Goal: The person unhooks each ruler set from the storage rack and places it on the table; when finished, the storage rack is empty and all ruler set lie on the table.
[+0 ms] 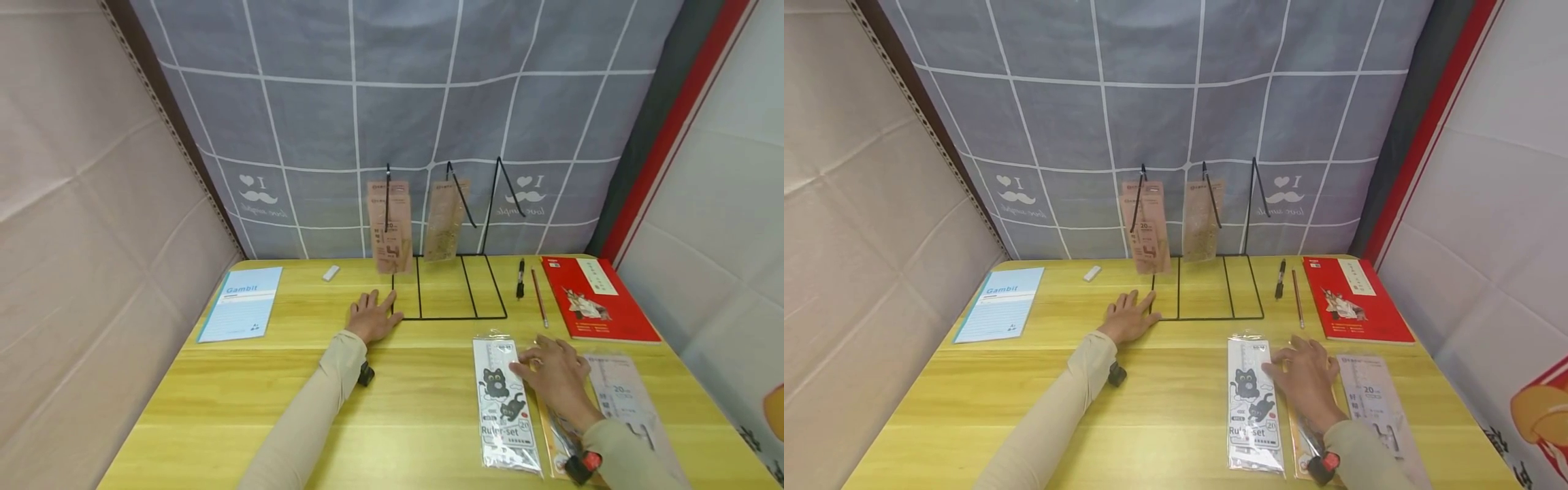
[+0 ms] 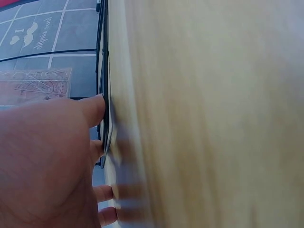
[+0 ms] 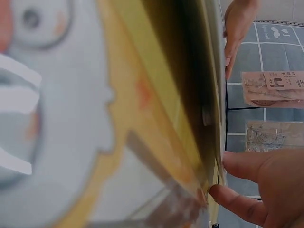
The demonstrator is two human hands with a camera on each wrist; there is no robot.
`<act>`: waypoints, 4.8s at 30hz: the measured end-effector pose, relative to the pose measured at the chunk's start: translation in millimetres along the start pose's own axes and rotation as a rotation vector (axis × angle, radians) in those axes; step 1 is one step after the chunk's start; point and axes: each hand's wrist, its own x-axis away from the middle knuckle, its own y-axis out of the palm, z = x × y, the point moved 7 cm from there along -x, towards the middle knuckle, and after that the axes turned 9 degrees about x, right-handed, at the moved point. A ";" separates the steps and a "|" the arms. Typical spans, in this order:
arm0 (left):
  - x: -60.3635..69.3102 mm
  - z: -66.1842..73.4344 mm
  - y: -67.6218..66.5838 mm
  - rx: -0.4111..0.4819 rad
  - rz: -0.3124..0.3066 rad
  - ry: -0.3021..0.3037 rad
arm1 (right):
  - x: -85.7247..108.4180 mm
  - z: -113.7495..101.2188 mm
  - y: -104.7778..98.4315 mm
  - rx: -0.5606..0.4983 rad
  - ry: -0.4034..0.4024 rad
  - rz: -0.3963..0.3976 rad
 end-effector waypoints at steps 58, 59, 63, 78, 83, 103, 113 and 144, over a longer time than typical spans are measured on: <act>-7.7 -6.2 7.5 -0.009 -0.037 -0.027 | -237.7 -118.6 -84.5 -0.466 -0.187 0.057; -6.9 -5.6 6.1 -0.007 -0.030 -0.025 | -236.4 -118.9 -86.3 -0.452 -0.197 0.075; -0.5 -1.1 -0.1 -0.004 -0.008 -0.012 | -227.1 -120.8 -94.1 -0.419 -0.231 0.122; 5.3 1.9 -2.5 -0.004 -0.012 0.002 | -170.6 -102.1 -96.5 -0.391 -0.246 -0.012; 6.9 3.5 -2.3 0.004 -0.013 0.008 | -155.2 -99.2 -95.6 -0.344 -0.241 -0.017; -3.0 -5.1 5.5 0.004 -0.034 -0.008 | -117.7 -92.5 -98.1 -0.374 -0.221 -0.008; -14.3 -12.9 11.8 -0.011 -0.041 -0.015 | -95.4 -90.7 -97.9 -0.362 -0.196 -0.020; 1.9 -1.2 -2.5 -0.025 -0.004 0.018 | -6.5 -107.8 -88.7 -0.447 -0.205 -0.084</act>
